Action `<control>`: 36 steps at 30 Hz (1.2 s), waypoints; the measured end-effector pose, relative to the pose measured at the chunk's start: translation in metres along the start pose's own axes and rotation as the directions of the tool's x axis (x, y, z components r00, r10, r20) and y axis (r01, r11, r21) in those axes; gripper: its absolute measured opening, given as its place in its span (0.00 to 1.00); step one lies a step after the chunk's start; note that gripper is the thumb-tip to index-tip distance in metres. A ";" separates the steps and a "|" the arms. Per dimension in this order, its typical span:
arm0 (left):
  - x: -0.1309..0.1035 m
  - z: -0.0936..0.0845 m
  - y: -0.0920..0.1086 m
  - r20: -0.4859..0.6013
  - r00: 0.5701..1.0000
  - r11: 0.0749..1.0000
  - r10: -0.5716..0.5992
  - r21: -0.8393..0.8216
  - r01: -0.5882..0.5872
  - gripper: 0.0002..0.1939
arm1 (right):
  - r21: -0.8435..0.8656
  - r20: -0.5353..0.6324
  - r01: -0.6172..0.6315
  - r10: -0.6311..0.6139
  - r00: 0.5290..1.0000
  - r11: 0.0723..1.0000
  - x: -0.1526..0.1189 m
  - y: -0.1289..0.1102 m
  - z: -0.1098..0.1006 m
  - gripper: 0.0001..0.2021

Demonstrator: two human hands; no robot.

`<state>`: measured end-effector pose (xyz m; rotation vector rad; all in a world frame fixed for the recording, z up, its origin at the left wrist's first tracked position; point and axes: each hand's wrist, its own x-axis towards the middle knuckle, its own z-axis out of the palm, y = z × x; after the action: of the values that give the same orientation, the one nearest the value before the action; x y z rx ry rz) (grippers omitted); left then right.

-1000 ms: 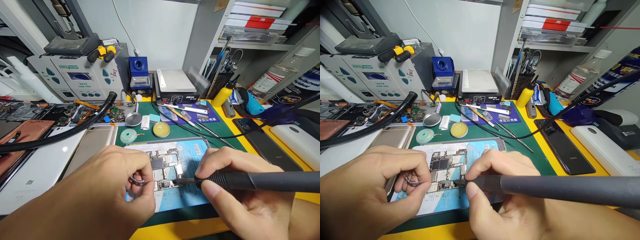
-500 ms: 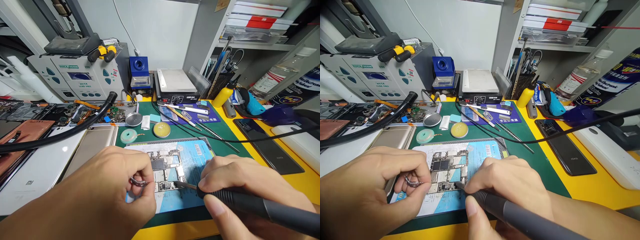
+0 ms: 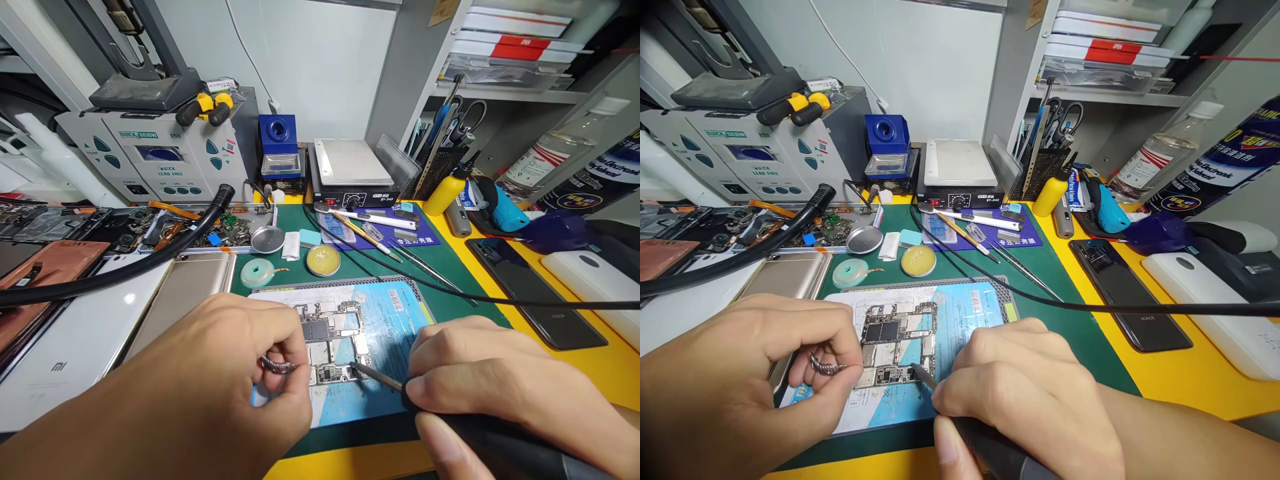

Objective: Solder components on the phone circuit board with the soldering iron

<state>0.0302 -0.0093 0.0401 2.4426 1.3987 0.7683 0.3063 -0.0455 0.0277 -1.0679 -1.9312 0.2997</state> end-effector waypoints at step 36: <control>0.003 0.006 -0.001 -0.023 0.995 0.995 0.092 -0.027 -0.093 0.17 | 0.524 0.128 -0.464 0.472 0.872 0.715 0.041 0.008 0.006 0.12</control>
<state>0.0336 -0.0060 0.0350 2.4997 1.2805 0.8321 0.2962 -0.0076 0.0434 -1.1389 -1.3864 1.0584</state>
